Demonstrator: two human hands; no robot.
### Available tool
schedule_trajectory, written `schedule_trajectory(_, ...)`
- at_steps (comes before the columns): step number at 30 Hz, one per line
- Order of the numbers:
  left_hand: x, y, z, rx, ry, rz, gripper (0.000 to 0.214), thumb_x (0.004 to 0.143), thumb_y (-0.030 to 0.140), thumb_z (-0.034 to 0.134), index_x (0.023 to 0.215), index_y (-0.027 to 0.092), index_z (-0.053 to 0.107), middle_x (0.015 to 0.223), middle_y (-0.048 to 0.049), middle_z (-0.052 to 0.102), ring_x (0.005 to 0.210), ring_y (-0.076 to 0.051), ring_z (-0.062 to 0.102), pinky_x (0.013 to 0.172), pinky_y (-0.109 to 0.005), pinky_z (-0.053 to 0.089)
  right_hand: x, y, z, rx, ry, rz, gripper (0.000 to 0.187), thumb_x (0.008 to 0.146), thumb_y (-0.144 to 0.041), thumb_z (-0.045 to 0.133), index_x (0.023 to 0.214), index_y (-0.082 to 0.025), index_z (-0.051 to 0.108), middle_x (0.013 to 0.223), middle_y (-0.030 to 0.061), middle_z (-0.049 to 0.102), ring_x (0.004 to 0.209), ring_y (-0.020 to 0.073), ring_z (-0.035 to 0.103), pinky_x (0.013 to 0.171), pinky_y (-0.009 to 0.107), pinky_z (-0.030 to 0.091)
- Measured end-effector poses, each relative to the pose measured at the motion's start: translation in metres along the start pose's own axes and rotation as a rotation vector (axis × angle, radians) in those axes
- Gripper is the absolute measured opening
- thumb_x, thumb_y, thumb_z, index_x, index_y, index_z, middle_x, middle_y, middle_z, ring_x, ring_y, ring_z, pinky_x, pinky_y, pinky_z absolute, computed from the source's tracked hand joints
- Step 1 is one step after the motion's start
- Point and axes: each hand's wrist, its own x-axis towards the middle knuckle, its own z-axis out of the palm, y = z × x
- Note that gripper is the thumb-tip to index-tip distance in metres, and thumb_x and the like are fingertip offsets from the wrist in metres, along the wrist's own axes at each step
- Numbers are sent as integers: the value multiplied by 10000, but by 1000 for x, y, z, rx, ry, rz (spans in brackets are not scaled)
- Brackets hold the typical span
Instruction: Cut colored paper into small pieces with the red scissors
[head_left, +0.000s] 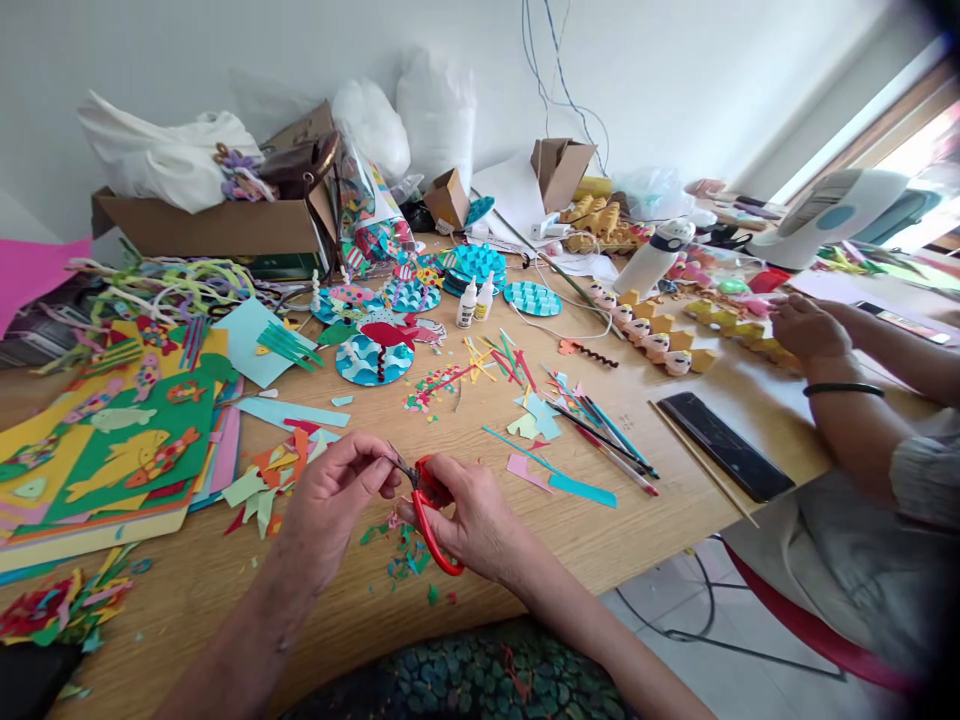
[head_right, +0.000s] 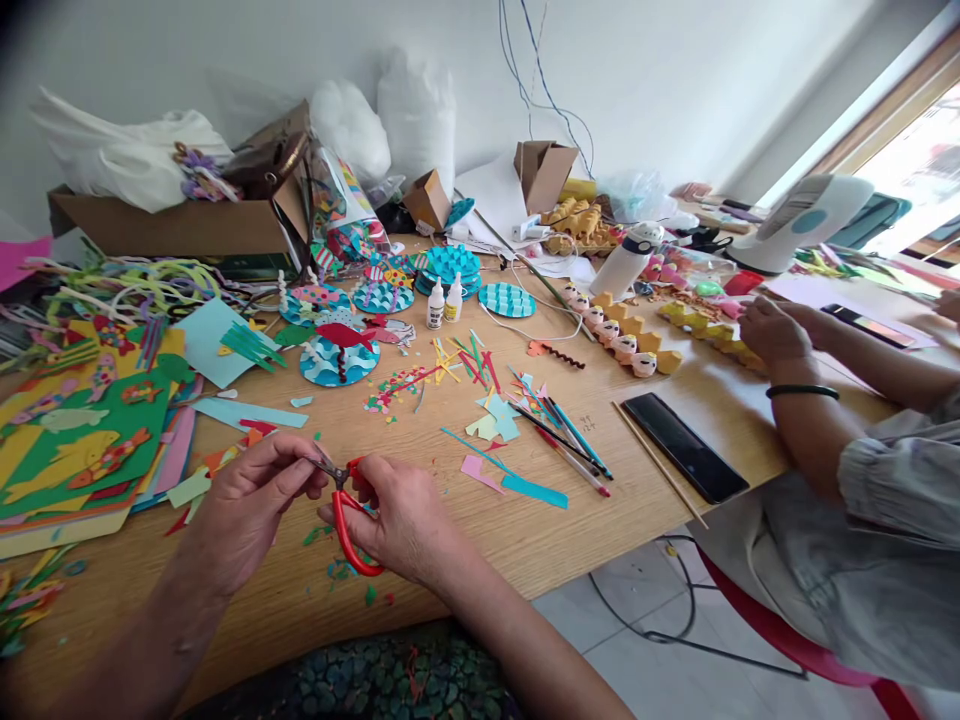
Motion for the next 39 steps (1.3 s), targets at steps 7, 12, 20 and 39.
schedule_trajectory(7,-1,-2,0,28,-18,-20,52,732,229,607,728,178,617,703,4,603,637,-122,567,602,-227,471,-1,2,2,-41,32,-28,360,790,-466,548,616,-189,397,566,-48,404,502,76,331,484,197,239)
schedule_trajectory(12,-1,-5,-2,64,-33,-21,57,745,234,594,739,181,615,693,8,606,622,-118,565,594,-223,469,-2,3,1,-41,26,-30,360,799,-461,544,609,-186,410,553,-46,405,489,72,327,475,196,240)
schedule_trajectory(20,-1,-3,-2,103,-29,-34,69,743,239,589,740,180,625,664,9,595,616,-116,559,587,-217,471,-4,1,-3,-35,7,-16,390,814,-485,515,594,-185,395,544,-43,401,478,70,325,462,191,234)
schedule_trajectory(39,-5,-4,-9,96,-13,-53,58,741,233,608,765,186,631,653,19,607,621,-111,566,597,-203,461,-7,3,-2,-65,-37,-7,432,815,-523,492,568,-186,382,510,-48,364,454,68,292,450,197,212)
